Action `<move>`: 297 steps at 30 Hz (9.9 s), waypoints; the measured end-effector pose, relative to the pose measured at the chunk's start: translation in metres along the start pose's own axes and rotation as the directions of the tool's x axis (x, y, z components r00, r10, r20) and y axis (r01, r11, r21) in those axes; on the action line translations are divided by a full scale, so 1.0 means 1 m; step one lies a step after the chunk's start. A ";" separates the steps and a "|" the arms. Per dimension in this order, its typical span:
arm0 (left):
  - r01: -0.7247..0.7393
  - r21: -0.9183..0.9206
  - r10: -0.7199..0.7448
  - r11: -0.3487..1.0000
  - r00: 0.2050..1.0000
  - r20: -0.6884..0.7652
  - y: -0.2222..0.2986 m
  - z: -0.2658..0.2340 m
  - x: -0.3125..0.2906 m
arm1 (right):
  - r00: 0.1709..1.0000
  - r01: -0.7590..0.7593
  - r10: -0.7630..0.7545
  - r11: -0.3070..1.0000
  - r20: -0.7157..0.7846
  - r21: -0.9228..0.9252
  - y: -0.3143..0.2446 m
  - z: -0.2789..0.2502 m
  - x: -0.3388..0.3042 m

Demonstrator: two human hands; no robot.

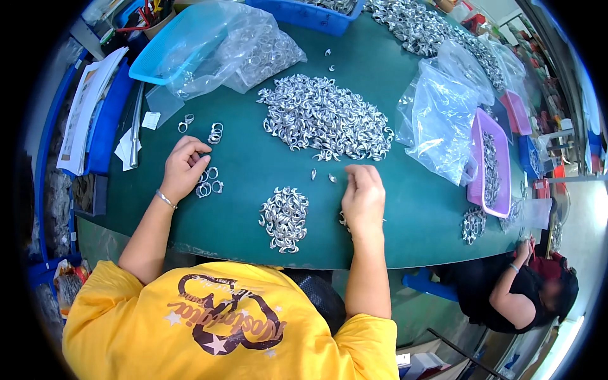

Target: The person sorts small metal rings from a central pile on a table into smaller groups by hand, moving them one or two at a time.

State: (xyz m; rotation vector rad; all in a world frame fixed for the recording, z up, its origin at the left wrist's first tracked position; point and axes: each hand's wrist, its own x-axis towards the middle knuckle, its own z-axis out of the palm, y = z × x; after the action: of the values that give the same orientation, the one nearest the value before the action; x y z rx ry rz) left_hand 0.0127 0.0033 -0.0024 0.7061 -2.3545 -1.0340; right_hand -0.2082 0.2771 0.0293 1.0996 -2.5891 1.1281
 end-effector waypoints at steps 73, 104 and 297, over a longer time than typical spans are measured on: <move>-0.017 0.005 0.017 1.000 1.000 -0.005 0.000 0.001 0.001 | 0.977 0.173 -0.161 0.982 0.138 -0.076 -0.008 0.009 -0.019; 0.016 -0.010 -0.016 1.000 1.000 0.002 0.001 -0.002 0.001 | 0.935 0.301 -0.316 0.947 0.164 0.107 -0.010 0.015 -0.011; -0.032 0.009 0.031 0.999 0.999 0.009 -0.001 -0.002 0.002 | 0.948 0.178 -0.140 0.978 0.284 -0.111 0.001 -0.006 -0.004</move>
State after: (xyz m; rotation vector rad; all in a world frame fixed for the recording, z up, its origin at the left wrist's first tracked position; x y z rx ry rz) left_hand 0.0127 0.0002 -0.0017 0.6672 -2.3718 -1.0150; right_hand -0.2068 0.2836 0.0315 1.4960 -2.6655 0.8009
